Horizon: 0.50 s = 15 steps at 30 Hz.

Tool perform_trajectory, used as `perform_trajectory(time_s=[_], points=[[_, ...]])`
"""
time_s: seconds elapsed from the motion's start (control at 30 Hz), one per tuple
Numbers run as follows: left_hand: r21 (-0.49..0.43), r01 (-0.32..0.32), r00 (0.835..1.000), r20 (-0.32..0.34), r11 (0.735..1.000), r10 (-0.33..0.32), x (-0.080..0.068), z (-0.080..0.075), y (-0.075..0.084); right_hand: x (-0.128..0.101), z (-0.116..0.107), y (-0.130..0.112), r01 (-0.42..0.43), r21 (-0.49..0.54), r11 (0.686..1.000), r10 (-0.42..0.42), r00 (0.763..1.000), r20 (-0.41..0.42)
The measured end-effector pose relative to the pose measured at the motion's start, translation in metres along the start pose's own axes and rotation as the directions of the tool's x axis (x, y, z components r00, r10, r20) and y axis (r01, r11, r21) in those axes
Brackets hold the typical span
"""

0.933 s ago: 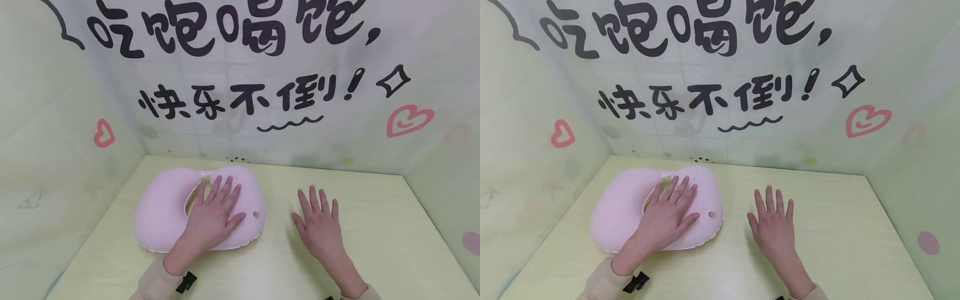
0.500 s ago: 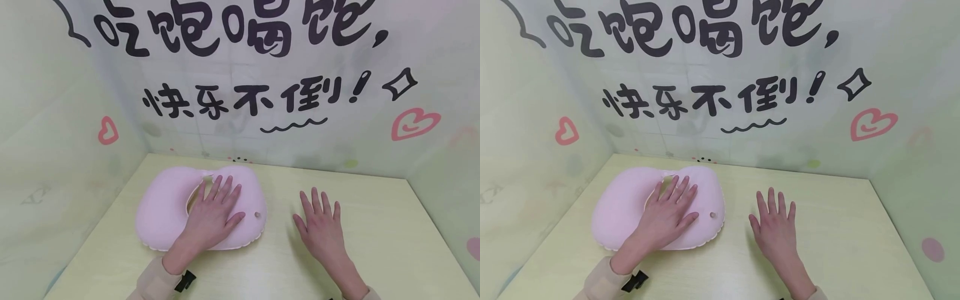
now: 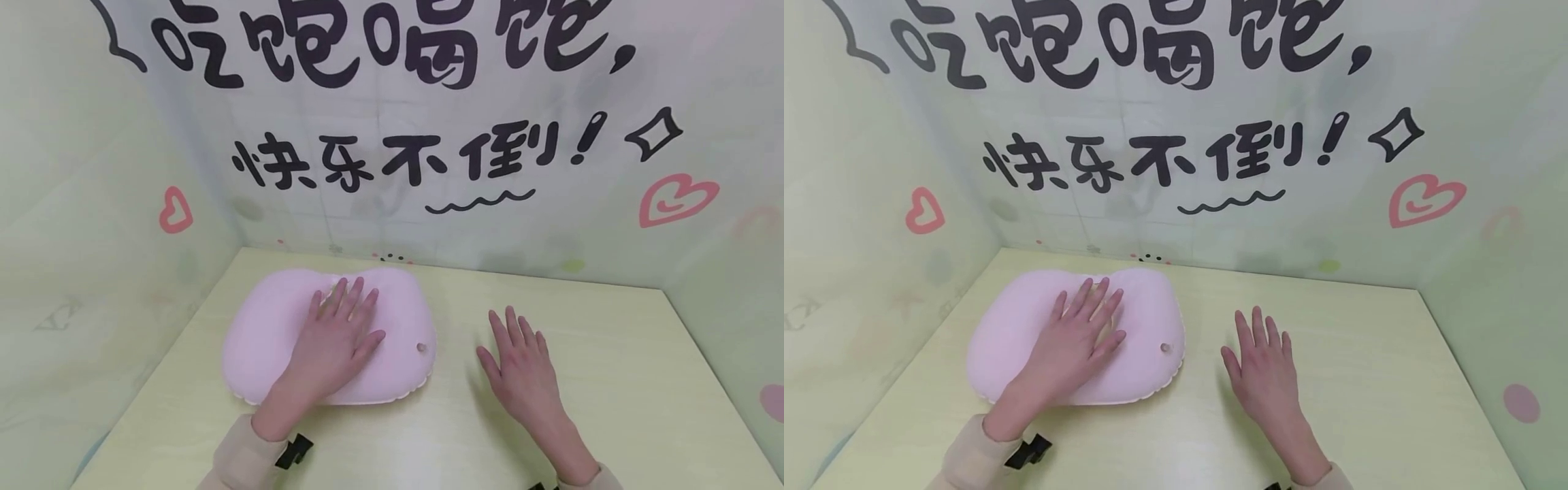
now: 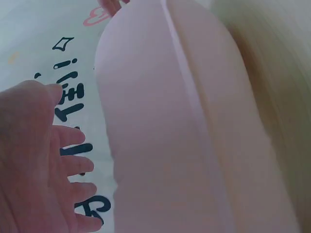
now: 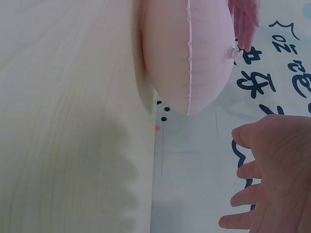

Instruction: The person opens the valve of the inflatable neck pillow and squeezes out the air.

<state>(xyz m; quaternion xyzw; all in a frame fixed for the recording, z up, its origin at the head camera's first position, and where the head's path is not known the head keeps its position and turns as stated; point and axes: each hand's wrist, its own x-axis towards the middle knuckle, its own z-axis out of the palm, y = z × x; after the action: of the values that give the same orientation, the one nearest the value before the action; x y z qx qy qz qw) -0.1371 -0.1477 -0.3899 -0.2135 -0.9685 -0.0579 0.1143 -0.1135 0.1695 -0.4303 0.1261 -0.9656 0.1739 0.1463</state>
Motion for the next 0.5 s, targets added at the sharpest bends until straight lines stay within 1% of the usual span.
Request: perform_trajectory(time_s=[0.07, 0.17, 0.23, 0.3, 0.37, 0.43, 0.5], points=[[-0.028, 0.044, 0.999, 0.029, 0.999, -0.043, 0.0, -0.006, -0.01, 0.002, 0.0, -0.002, -0.022, 0.091, 0.996, 0.021, 1.0, 0.009], [-0.069, 0.109, 0.993, 0.06, 0.992, -0.105, -0.003, -0.017, -0.03, 0.007, 0.001, -0.004, -0.087, 0.227, 0.97, 0.079, 0.996, 0.041], [-0.101, 0.154, 0.987, 0.051, 0.983, -0.149, -0.006, -0.024, -0.046, 0.01, 0.004, -0.003, -0.127, 0.293, 0.948, 0.113, 0.991, 0.067], [-0.131, 0.199, 0.98, 0.026, 0.971, -0.197, -0.011, -0.031, -0.062, 0.014, 0.008, -0.002, -0.159, 0.362, 0.919, 0.135, 0.987, 0.09], [-0.165, 0.245, 0.969, 0.004, 0.956, -0.247, -0.017, -0.036, -0.078, 0.017, 0.012, 0.0, -0.185, 0.444, 0.877, 0.146, 0.982, 0.12], [-0.197, 0.295, 0.954, 0.007, 0.935, -0.3, -0.024, -0.039, -0.091, 0.02, 0.015, 0.002, -0.221, 0.524, 0.823, 0.159, 0.974, 0.161], [-0.234, 0.346, 0.937, 0.025, 0.909, -0.35, -0.032, -0.04, -0.104, 0.023, 0.018, 0.002, -0.266, 0.589, 0.763, 0.175, 0.962, 0.208]])
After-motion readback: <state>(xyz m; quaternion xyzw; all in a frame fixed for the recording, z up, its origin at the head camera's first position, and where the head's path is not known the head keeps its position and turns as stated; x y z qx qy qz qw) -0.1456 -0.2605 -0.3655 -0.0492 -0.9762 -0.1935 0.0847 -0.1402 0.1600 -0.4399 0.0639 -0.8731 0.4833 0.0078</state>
